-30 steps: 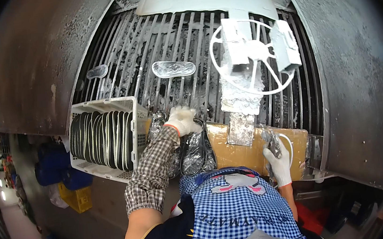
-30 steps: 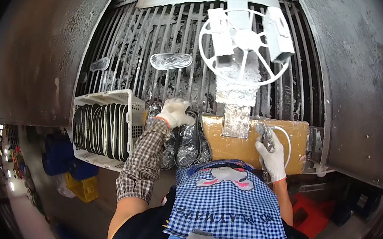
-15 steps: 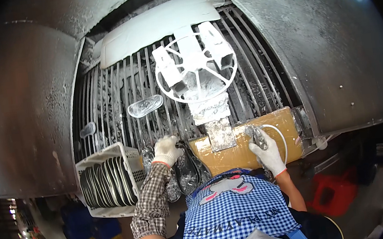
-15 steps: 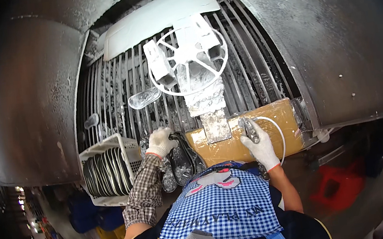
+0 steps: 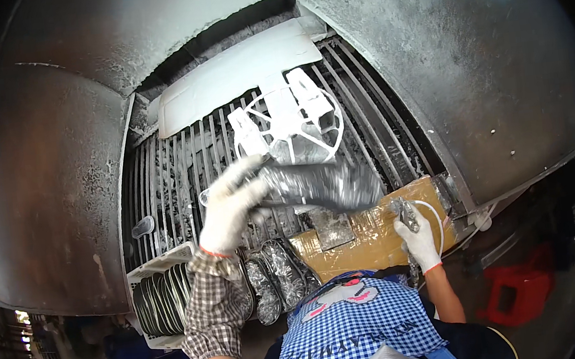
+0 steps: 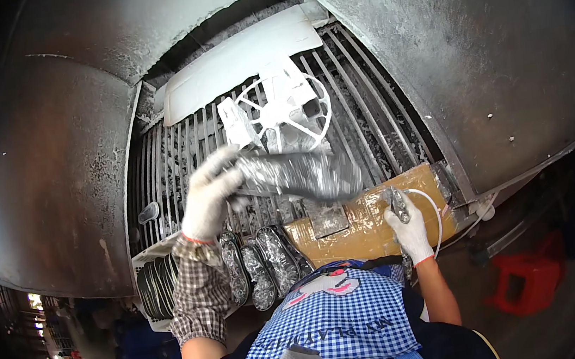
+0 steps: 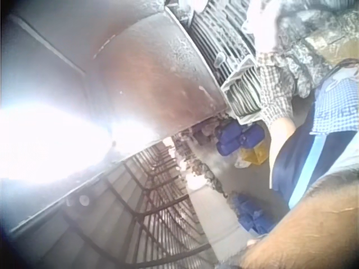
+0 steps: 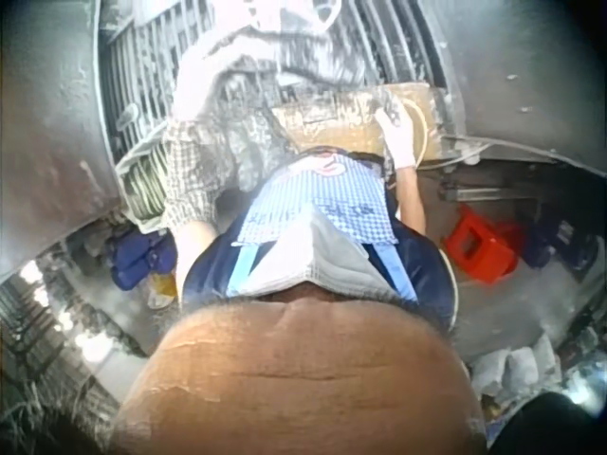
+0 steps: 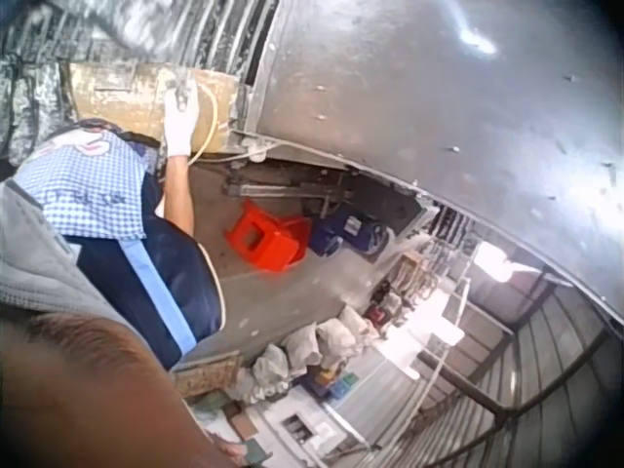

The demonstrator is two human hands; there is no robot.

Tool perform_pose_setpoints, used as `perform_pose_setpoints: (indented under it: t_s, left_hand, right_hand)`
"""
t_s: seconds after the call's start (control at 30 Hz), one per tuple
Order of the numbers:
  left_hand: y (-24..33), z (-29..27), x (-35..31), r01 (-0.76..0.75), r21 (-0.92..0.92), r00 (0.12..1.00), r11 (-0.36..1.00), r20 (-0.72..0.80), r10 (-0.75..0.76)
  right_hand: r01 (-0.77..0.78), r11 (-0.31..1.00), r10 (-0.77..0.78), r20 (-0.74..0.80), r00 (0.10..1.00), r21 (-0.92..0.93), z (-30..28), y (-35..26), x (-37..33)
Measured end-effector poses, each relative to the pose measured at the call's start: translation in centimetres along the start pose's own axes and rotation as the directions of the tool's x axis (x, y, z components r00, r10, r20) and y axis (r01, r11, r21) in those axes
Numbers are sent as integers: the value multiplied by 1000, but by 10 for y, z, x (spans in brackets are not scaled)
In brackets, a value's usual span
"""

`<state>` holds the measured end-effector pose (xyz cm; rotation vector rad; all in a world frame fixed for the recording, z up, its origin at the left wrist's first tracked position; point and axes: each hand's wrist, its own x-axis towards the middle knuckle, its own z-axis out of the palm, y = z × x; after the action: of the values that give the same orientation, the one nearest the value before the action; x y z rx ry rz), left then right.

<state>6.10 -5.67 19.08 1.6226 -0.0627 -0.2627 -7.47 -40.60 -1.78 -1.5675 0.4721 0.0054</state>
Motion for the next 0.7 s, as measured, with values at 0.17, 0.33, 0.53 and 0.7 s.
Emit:
perform_pose_setpoints:
  t_s: [0.17,0.33,0.53,0.7]
  left_hand:
    - [29,-15,60,-251,-308,961,918,-194,197]
    - [29,-34,107,-331,-289,936,898,-224,273]
    - [7,-40,131,-319,-257,916,912,-331,227]
    - [-4,-42,136,-286,-264,915,921,-360,181]
  right_hand:
    - [7,1000,-7,3,1000,4,-6,2,-1]
    - [-49,999,49,18,999,17,0,-5,-5]
    - [-80,997,81,68,994,-20,-3,-14,-6]
    - [-69,997,70,65,995,-18,-2,-11,-3]
